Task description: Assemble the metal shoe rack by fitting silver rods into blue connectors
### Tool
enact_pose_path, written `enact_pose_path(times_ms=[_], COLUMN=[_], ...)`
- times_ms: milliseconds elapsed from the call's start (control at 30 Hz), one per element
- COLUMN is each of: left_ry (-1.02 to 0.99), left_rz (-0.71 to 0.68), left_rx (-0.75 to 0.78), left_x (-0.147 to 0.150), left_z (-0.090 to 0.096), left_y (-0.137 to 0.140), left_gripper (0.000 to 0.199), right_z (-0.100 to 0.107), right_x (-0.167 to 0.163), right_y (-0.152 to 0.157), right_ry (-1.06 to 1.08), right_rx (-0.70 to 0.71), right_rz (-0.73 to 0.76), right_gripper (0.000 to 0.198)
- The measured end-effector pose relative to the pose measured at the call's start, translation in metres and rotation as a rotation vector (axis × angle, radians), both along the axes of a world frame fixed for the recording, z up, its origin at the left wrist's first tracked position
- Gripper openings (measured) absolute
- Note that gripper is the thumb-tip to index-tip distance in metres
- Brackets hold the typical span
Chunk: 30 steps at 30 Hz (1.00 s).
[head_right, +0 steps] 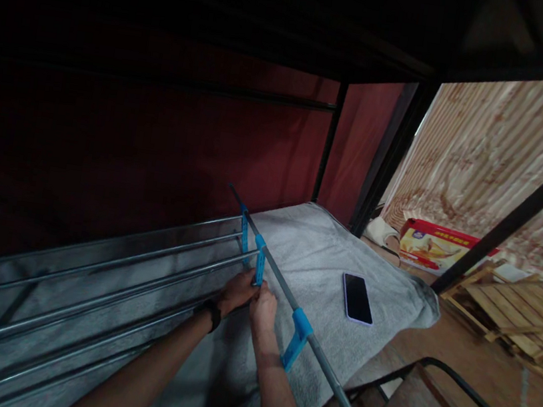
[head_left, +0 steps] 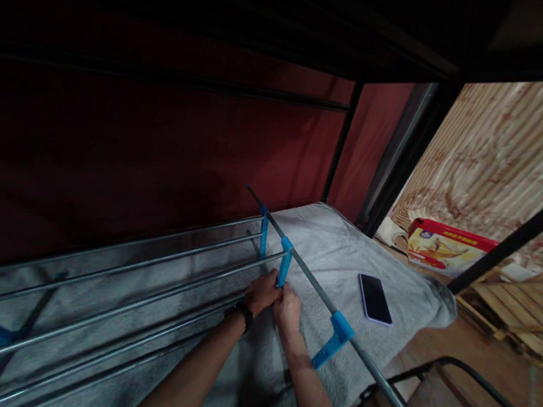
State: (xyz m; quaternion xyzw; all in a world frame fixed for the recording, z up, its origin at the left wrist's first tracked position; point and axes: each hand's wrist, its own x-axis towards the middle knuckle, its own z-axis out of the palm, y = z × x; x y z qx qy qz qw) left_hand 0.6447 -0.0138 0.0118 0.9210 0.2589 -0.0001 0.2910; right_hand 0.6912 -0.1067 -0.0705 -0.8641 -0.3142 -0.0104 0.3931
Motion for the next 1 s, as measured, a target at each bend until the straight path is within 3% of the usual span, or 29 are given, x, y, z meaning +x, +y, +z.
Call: enact_pose_path(times_ms=[233,333,400,500,567,667,767,1000], left_ry=[-0.026,-0.110,-0.211,-0.387,-0.348,-0.158,-0.054,-0.008], left_rz=[0.020,0.020,0.016,-0.052,-0.076,0.060,0.172,0.090], left_rx=[0.070,0.134,0.200,0.321,0.307,0.244,0.205,0.141], left_x=[-0.008,-0.023,-0.041,-0.077,-0.100,-0.121,-0.122,-0.097], left_z=[0.018,0.023,0.016,-0.011,-0.034,-0.059,-0.064,-0.056], left_y=[-0.018,-0.031,-0.040,-0.054,-0.060,-0.058,-0.045,-0.019], left_gripper=[0.025,0.042,0.055,0.041,0.037,0.042,0.044,0.040], right_z=[0.003,0.000,-0.003,-0.010,-0.014,-0.016,-0.011,-0.001], right_x=[0.002,0.007,0.012,0.021,0.026,0.031,0.031,0.023], right_y=[-0.010,-0.016,-0.016,-0.015,-0.015,-0.016,-0.017,-0.011], right_ry=[0.042,0.047,0.037,0.014,-0.007,-0.005,0.036,0.232], right_rx=[0.082,0.059,0.025,-0.031,-0.048,-0.053,-0.035,0.183], right_rz=[0.067,0.109,0.109,0.090,0.088,0.102,0.112,0.142], right_gripper=[0.038,0.038,0.041,0.042,0.041,0.038,0.033,0.026])
